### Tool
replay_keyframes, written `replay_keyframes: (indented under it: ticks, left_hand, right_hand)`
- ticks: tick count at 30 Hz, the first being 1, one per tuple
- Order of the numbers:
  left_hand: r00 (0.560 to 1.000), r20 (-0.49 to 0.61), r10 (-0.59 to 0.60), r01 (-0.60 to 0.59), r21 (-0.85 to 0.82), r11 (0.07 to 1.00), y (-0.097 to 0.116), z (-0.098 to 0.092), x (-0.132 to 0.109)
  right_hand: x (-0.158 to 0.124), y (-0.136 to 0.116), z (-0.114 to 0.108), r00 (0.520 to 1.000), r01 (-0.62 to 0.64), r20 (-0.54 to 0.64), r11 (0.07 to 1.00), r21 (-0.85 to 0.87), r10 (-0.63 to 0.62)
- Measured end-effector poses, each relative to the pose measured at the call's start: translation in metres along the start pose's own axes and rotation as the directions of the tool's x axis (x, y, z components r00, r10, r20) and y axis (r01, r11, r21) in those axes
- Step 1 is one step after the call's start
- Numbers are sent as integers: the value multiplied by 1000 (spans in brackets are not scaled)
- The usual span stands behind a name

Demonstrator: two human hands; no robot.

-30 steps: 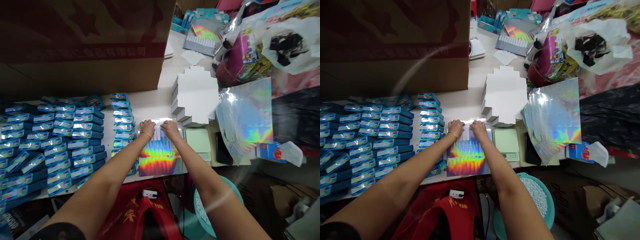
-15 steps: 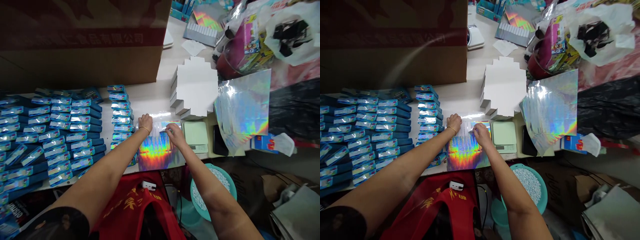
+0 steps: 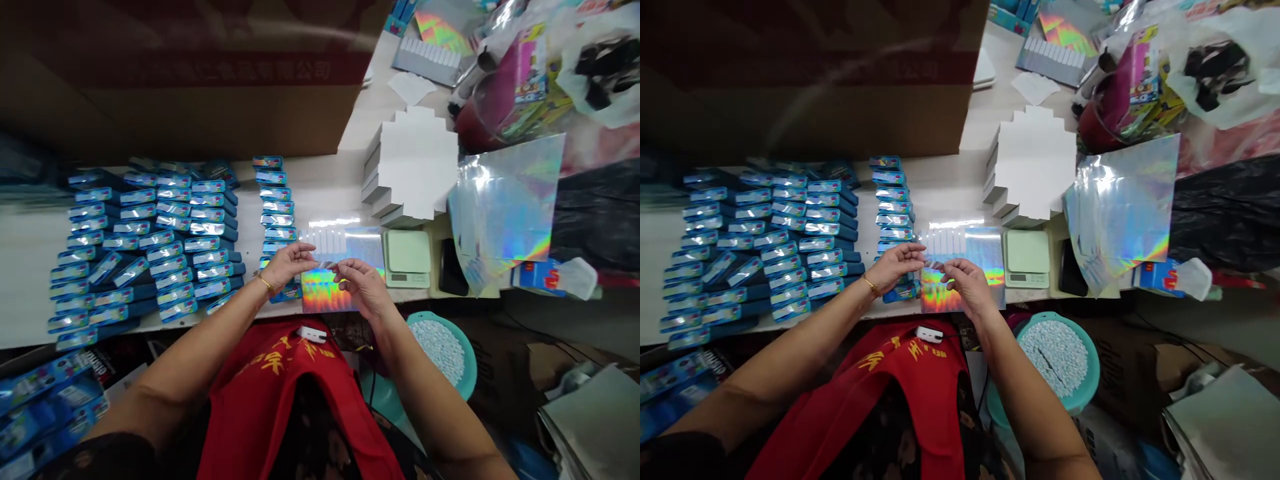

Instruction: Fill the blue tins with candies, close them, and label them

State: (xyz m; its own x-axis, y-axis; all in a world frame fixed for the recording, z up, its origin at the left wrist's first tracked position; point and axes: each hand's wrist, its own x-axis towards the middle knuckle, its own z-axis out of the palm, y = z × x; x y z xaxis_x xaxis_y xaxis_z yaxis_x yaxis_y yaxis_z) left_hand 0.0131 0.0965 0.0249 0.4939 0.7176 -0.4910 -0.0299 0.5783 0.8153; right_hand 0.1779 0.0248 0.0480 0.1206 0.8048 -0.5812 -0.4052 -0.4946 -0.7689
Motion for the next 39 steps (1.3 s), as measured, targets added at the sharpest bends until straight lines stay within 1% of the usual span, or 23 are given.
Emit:
replay_keyframes:
  ticks: [2,4,7,9,11,13,15,17,18,20,22,24,28,30,32,34,36,37,38,39]
  left_hand:
    - [996,-91,-20,17,-26,999,-5,-19,-30]
    - [983,-179,-52,48,-28,998,-12,-38,-57]
    - [936,-351,-37,48,22,999,-26,-65,-85]
    - [884,-468,6,21,53,998,-36,-77,-90]
    - [819,-570,66,-23,83,996,-47,-84,-86]
    - [758,-639,126,-56,129,990,-57,-86,-77]
    - [714,-671,197,-60,221,973,-64,-86,-69]
    - [696,-652,301,-36,387,921,-68,-85,-66]
    - [693,-625,358,-19,481,876,-68,-84,-66]
    - [704,-554,445,19,640,768,-68,-83,-68]
    - [721,-501,479,54,730,682,-68,-82,-71]
    - [727,-468,502,82,786,613,-70,-82,-71]
    - [724,-401,561,103,867,487,-77,-81,-67]
    - [725,-371,581,108,894,436,-79,-80,-65]
    - [728,-346,592,119,914,387,-80,-78,-63]
    - [744,-318,587,128,931,342,-79,-77,-62]
    - [765,-293,573,129,942,310,-80,-77,-62]
    - [775,-282,565,126,946,298,-80,-78,-62]
    - [781,-273,561,122,949,292,-79,-79,-62]
    - [779,-270,566,114,948,296,-78,-80,-62]
  right_hand:
    - [-9,16,21,999,-40,15,999,26,40]
    - [-16,33,43,998,-70,2,998,5,70]
    - [-18,58,72,998,-59,-41,996,-71,57]
    - [-13,73,86,997,-5,-73,988,-155,-6]
    - [-4,86,93,991,62,-104,968,-245,-90]
    - [5,95,95,975,127,-129,931,-343,-180]
    - [12,101,94,955,181,-129,867,-464,-268]
    - [16,103,92,928,232,-98,762,-604,-360]
    - [17,103,91,912,258,-71,699,-667,-404]
    - [19,102,90,886,291,-14,580,-761,-464]
    - [20,99,89,880,293,29,494,-818,-474]
    - [22,97,89,888,285,65,433,-855,-456]
    - [25,95,89,897,266,117,307,-914,-427]
    - [25,94,88,896,249,138,219,-943,-423]
    - [22,90,87,884,247,181,102,-964,-430]
    - [17,86,85,863,303,294,-46,-952,-410]
    - [10,83,83,837,395,434,-181,-901,-334]
    - [8,82,82,824,437,488,-226,-871,-288]
    - [6,82,81,815,467,522,-248,-848,-250]
    - [5,81,79,811,486,539,-250,-837,-228]
